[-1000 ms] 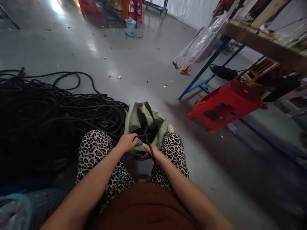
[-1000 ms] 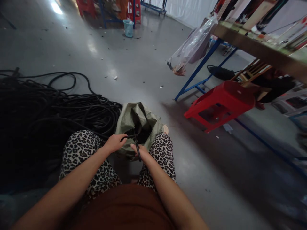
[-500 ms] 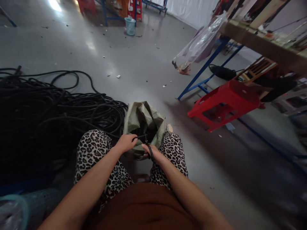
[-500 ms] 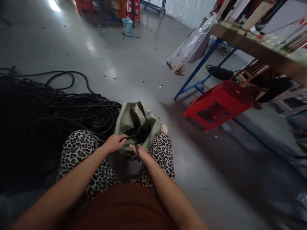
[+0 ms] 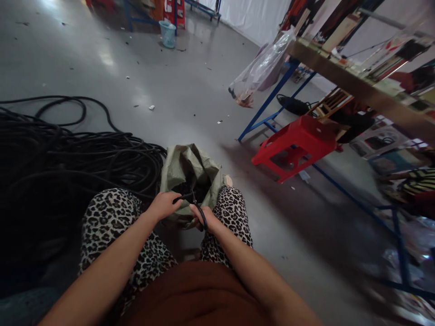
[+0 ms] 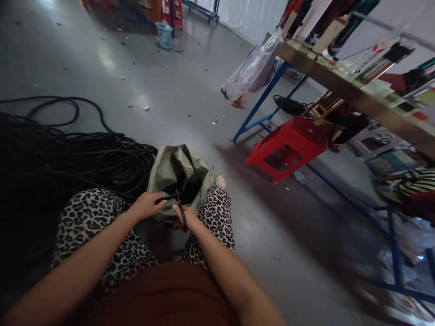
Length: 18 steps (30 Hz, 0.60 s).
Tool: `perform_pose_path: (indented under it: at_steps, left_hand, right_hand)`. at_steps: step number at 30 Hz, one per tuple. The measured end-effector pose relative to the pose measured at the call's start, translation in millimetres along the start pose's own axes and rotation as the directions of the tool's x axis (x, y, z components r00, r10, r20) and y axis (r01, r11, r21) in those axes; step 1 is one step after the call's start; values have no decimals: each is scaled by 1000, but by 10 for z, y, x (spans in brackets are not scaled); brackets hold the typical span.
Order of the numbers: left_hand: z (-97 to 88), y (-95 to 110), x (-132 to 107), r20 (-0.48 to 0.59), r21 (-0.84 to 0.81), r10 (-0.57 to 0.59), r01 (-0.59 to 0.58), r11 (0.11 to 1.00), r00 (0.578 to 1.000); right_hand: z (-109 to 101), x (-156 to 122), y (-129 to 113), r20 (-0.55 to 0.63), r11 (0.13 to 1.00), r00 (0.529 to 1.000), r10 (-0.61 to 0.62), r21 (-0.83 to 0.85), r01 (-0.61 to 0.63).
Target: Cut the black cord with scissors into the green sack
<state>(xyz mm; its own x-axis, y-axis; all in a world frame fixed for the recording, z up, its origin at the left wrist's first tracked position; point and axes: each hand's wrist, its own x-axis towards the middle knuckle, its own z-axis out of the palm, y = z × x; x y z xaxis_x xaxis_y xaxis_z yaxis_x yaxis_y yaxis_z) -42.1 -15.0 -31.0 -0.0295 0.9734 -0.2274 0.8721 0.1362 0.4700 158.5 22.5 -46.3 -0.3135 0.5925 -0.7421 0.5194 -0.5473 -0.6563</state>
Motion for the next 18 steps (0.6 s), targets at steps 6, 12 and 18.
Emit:
perform_pose_path:
  at_steps: [6, 12, 18]
  left_hand:
    - [-61, 100, -25, 31, -20, -28, 29, 999, 999]
    - [-25, 91, -3, 16, -18, -38, 38, 999, 999]
    - [9, 54, 22, -3, 19, -33, 33, 999, 999]
  right_hand:
    - [-1, -147, -121, -19, 996, 996, 84, -28, -85]
    - [32, -181, -112, -49, 996, 995, 85, -19, -86]
    - [33, -153, -74, -85, 993, 994, 73, -84, -80]
